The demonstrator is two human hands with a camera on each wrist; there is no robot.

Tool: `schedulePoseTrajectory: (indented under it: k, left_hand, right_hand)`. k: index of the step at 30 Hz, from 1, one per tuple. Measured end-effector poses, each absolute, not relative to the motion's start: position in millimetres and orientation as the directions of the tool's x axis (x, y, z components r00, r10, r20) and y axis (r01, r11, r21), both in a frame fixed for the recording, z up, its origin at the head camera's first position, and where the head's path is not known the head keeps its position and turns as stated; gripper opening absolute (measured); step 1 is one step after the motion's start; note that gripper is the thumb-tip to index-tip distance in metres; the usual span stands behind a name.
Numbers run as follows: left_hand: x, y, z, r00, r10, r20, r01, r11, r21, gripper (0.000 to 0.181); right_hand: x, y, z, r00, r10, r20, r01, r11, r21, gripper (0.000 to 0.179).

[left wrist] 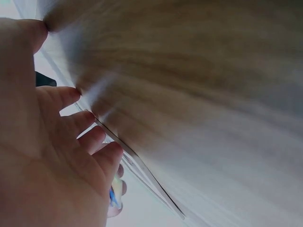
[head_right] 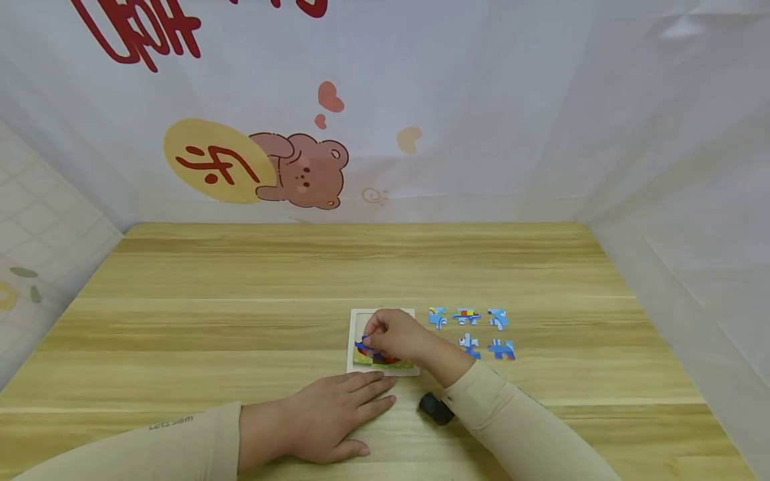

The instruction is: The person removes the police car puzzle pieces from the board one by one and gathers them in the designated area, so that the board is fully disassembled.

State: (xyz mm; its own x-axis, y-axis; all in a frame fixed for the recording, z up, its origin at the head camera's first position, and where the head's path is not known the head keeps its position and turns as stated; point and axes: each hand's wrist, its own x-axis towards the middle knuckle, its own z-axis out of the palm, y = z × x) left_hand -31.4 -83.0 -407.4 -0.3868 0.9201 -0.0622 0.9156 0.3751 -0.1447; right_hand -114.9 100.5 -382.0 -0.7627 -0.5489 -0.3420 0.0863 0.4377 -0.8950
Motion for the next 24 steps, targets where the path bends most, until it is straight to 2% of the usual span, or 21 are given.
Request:
schedulePoseTrajectory:
  k: [14, 24]
  left_hand:
    - [-30.0, -82.3, -405.6, -0.394, 0.917, -0.068, 0.914, 0.383, -0.132, 0.065]
    - [-31.0, -82.4, -405.4, -0.398, 0.915, -0.07, 0.914, 0.389, -0.112, 0.065]
  right_hand:
    - [-113.3, 135.5, -365.4, -0.839, -0.461, -0.288, 0.086, 0.41, -0.908, 0.014]
    - [-108.6, 170.4, -368.5, -0.843, -0.474, -0.252, 0.005, 0.462, -0.887, 0.014]
